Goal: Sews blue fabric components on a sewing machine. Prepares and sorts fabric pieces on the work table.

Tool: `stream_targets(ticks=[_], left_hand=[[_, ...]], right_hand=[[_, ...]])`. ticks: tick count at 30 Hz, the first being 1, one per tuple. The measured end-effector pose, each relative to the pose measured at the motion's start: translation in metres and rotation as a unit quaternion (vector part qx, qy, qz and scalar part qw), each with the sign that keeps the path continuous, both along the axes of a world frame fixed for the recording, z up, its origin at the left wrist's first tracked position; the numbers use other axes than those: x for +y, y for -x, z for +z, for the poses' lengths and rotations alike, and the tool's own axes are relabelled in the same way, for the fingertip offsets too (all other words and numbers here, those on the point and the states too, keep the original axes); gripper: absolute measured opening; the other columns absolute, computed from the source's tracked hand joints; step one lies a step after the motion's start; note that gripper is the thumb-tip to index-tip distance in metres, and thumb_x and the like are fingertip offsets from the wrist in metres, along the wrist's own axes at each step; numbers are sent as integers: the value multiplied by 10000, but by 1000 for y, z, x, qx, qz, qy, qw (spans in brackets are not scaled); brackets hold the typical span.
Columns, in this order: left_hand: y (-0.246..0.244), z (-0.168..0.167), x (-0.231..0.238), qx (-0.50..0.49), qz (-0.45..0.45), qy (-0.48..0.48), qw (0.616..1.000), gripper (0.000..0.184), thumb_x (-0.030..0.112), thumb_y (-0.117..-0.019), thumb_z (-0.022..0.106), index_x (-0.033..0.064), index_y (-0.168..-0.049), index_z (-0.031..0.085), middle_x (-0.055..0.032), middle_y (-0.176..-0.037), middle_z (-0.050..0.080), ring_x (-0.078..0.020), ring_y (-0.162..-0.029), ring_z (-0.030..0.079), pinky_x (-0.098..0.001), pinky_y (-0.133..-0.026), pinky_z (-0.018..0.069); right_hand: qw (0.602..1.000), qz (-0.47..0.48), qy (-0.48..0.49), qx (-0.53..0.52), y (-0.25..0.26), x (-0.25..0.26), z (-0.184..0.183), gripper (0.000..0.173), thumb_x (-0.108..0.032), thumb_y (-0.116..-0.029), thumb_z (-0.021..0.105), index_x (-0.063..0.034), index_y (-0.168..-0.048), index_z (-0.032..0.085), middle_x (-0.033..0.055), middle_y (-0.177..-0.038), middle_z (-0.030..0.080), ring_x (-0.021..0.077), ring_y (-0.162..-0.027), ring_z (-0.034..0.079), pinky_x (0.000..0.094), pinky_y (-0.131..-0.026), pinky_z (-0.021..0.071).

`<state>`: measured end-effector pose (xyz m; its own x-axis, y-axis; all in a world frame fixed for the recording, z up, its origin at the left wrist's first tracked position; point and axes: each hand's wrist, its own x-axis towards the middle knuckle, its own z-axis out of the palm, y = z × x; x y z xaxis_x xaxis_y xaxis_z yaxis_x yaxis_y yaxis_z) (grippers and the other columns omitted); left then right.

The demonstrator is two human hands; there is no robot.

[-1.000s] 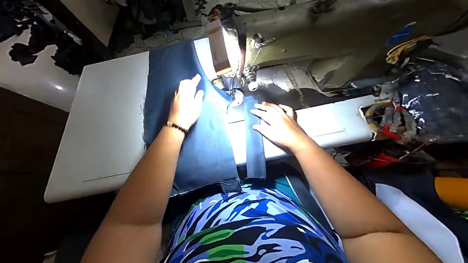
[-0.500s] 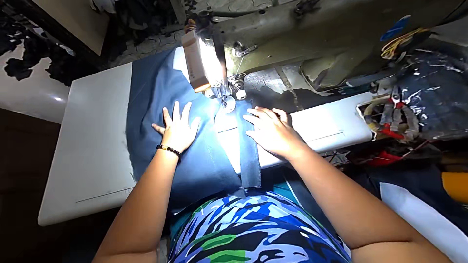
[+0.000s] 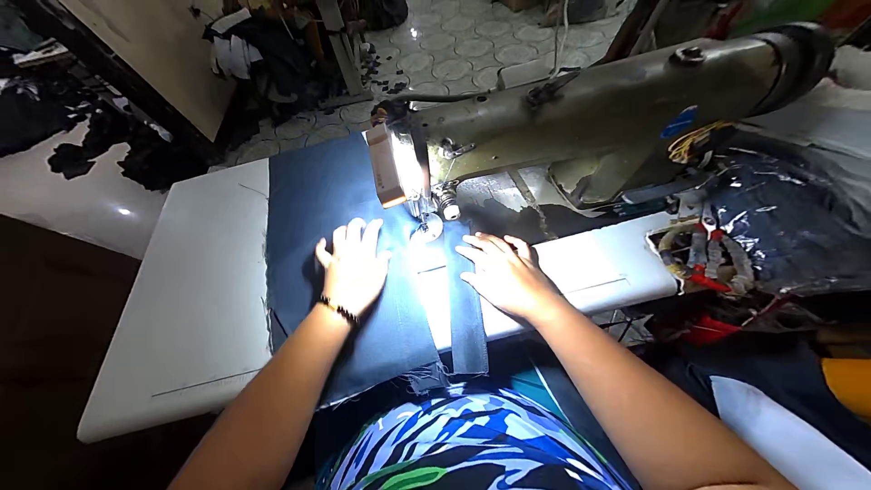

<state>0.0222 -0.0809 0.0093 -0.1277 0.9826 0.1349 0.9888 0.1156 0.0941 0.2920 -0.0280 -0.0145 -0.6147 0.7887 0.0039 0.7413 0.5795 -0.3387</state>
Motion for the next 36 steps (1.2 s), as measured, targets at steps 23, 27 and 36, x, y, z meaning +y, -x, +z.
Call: stream_targets(ticks=[23, 27, 36], left_hand=[[-9, 11, -7, -36, 4, 99, 994, 710, 358, -1045, 506, 96, -1641, 223, -235, -1453, 535, -430, -1333, 515, -630, -996, 457], [-21, 33, 34, -47, 86, 109, 989, 726, 155, -1039, 509, 155, -1658, 129, -268, -1162, 663, -440, -1132, 647, -552, -953, 520], [10, 3, 10, -349, -91, 164, 918, 553, 47, -990, 522, 110, -1535, 452, -142, -1192, 621, -191, -990, 598, -363, -873, 505]], right_hand=[[999, 33, -20, 26, 21, -30, -5, 511, -465, -1039, 478, -247, -1493, 559, 25, -1589, 474, 254, -1510, 366, 646, -1217, 172], [999, 34, -27, 30, 20, -30, -9, 537, -479, -1033, 465, -246, -1512, 536, 1, -1597, 462, 243, -1517, 353, 662, -1215, 153], [998, 42, 11, 45, 21, -26, 3, 471, -418, -1015, 565, -167, -1408, 633, 63, -1531, 534, 284, -1475, 414, 635, -1205, 216]])
